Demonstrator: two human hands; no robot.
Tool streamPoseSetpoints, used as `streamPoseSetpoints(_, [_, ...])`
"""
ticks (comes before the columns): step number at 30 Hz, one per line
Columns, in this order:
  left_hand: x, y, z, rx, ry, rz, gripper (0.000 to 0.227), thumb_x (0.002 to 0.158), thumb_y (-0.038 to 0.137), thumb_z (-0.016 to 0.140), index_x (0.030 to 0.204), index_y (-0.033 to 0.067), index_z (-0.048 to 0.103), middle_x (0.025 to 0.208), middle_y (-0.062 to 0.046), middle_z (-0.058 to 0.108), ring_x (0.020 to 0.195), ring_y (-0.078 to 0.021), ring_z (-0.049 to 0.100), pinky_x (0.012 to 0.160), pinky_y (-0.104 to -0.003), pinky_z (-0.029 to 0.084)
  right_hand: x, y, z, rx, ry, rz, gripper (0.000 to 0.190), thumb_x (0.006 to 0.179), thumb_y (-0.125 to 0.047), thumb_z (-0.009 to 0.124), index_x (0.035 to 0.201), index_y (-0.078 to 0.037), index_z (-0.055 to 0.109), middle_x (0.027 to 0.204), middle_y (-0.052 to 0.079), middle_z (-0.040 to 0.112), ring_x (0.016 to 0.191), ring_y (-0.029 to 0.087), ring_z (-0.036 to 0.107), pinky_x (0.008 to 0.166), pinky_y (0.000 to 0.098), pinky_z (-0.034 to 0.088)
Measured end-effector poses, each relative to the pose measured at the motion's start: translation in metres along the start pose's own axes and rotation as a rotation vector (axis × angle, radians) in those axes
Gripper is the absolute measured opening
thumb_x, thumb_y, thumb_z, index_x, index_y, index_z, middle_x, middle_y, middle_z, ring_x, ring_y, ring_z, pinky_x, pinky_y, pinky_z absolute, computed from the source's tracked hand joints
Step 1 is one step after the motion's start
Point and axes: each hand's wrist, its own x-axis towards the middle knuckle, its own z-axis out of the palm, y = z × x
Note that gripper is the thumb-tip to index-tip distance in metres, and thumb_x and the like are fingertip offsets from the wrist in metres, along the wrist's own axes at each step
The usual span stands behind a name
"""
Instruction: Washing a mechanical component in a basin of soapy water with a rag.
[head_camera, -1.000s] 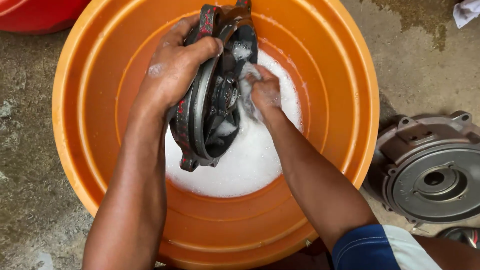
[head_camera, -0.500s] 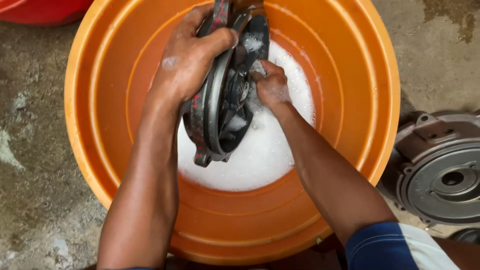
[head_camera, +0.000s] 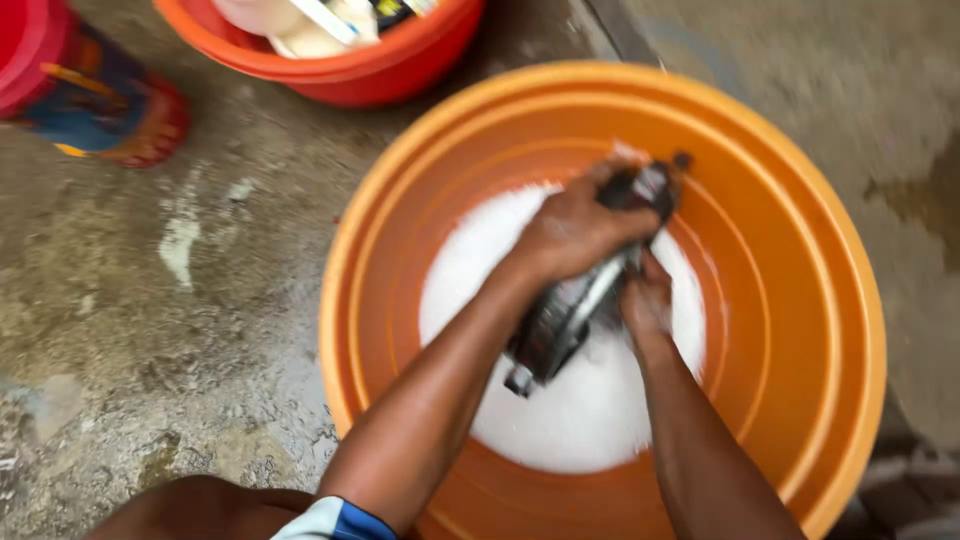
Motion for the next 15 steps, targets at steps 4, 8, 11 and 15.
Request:
streamPoseSetpoints(4, [-0.015,0.016,-0.002,0.022,-0.058,-0.082,0.097,0.065,0.059,0.068,0.153,0.0224,0.048,0.147,-0.02,0.06,0.141,-0.0358,0.052,0.121,-0.045,0.039,0.014,0.073,-0.018,-0.619,-0.105,0.165,0.045,0.095,-0.017,0.051,0.134,-0.03,0.069,0.131,0.006,0.07,0.129,0.033,0.059,0.113,0.0499,0.044])
streamPoseSetpoints(8, [-0.019,0.016,-0.01,-0.006,-0.07,-0.091,0.1,0.064,0.063,0.068,0.152,0.0204,0.049,0.145,-0.022,0.06,0.141,-0.0368,0.051,0.12,-0.046,0.04,0.024,0.051,-0.019,-0.445,-0.071,0.265,0.04,0.089,-0.02,0.059,0.121,-0.039,0.075,0.111,0.002,0.076,0.114,0.03,0.067,0.104,0.0454,0.051])
streamPoseSetpoints(11, [-0.019,0.014,-0.01,-0.013,-0.064,-0.098,0.101,0.062,0.067,0.068,0.151,0.0234,0.05,0.145,-0.018,0.06,0.14,-0.0327,0.052,0.119,-0.042,0.042,0.017,0.014,-0.02,0.016,0.019,0.236,0.033,0.099,-0.009,0.057,0.13,-0.013,0.067,0.075,0.029,0.055,0.034,0.039,0.051,0.033,0.0416,0.044])
streamPoseSetpoints(15, [-0.012,0.008,-0.011,0.005,-0.056,-0.08,0.106,0.06,0.067,0.068,0.153,0.0219,0.048,0.144,-0.02,0.06,0.139,-0.0338,0.053,0.119,-0.044,0.041,0.017,0.027,-0.014,0.075,-0.025,0.286,0.052,0.103,-0.015,0.046,0.152,-0.001,0.042,0.055,0.039,0.047,0.028,0.045,0.043,0.028,0.05,0.034])
